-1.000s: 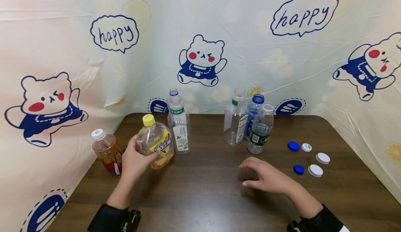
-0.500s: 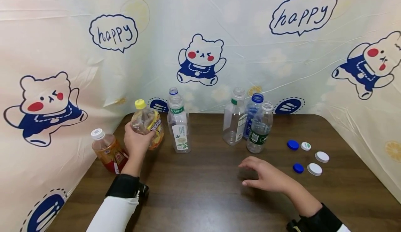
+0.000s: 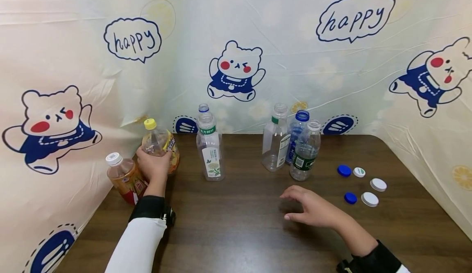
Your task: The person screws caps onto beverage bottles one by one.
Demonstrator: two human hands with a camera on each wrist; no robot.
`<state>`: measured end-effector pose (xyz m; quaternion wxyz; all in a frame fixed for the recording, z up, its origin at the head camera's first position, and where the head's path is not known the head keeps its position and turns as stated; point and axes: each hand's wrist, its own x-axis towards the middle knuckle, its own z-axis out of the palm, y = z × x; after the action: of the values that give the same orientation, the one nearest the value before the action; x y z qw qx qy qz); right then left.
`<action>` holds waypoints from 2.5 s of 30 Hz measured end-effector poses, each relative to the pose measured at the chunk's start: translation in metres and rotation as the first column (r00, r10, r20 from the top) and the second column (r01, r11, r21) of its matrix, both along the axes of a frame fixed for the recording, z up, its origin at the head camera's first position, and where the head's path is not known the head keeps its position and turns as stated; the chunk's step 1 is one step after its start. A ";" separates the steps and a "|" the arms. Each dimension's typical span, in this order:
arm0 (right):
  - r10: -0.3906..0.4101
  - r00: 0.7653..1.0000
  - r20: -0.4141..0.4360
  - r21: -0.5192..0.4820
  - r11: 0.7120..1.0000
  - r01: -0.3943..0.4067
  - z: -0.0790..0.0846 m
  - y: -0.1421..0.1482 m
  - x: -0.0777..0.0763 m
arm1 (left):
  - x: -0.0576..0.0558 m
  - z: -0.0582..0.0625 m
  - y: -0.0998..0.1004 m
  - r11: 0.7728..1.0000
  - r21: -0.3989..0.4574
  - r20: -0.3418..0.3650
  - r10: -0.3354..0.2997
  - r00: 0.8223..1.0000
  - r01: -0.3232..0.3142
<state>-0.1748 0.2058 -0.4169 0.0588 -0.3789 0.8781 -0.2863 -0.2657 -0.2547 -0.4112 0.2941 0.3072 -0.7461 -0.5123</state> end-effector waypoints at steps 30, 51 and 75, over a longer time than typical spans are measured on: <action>-0.020 0.999 0.048 0.008 1.000 0.020 -0.002 -0.002 0.005 | 0.012 -0.007 0.004 0.992 0.093 0.079 -0.092 0.993 0.084; 0.015 1.000 0.021 0.026 1.000 -0.015 0.007 -0.010 0.001 | 0.059 0.020 0.092 0.845 0.086 0.122 -0.535 0.836 0.528; 0.036 0.999 0.028 0.021 0.999 -0.037 0.003 -0.013 0.001 | 0.009 0.010 0.115 0.843 0.062 0.022 -0.536 0.844 0.534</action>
<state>-0.1736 0.1926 -0.4140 0.0801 -0.3903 0.8731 -0.2809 -0.2562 -0.1397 -0.4013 0.1170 0.1045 -0.7938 -0.5876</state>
